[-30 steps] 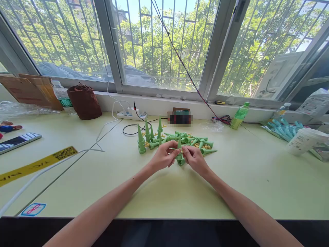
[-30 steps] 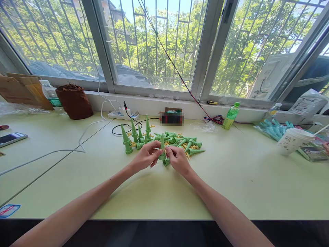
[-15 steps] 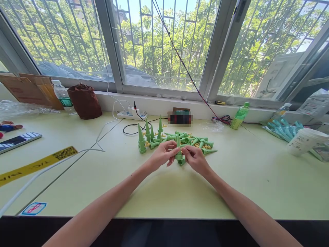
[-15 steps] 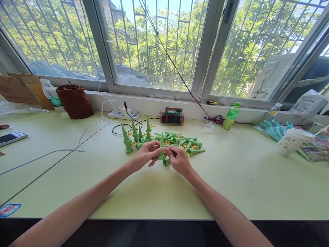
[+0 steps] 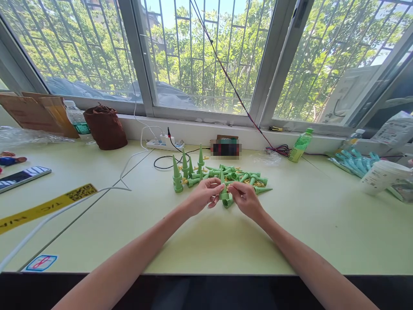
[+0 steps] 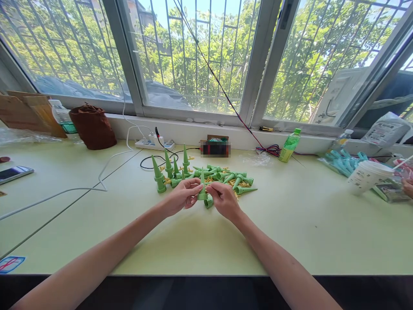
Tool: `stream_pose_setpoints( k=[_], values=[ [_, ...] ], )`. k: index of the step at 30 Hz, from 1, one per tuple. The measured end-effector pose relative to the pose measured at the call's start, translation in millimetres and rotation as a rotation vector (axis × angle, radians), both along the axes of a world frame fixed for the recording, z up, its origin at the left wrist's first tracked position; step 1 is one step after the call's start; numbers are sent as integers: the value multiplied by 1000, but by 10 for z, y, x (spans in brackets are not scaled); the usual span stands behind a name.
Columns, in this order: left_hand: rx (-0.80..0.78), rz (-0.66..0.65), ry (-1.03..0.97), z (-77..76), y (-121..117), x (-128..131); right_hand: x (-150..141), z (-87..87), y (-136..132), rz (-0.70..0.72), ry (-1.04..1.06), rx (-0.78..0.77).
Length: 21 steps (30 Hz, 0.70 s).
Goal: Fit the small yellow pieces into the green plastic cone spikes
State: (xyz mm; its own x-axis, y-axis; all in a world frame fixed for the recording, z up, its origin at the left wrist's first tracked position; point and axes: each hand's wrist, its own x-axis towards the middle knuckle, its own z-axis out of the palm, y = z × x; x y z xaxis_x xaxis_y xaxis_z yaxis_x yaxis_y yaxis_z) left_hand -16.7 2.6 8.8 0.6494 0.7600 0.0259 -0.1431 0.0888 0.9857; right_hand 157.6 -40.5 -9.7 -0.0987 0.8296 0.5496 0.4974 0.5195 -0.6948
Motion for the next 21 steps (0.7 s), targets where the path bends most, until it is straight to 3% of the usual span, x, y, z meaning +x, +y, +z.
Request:
stream_pose_setpoints(
  k=[12, 21],
  values=[
    [26, 3, -40, -27, 7, 28, -72, -18, 6, -38, 81, -79],
    [21, 12, -40, 2, -8, 31, -77, 66, -18, -67, 43, -37]
  ],
)
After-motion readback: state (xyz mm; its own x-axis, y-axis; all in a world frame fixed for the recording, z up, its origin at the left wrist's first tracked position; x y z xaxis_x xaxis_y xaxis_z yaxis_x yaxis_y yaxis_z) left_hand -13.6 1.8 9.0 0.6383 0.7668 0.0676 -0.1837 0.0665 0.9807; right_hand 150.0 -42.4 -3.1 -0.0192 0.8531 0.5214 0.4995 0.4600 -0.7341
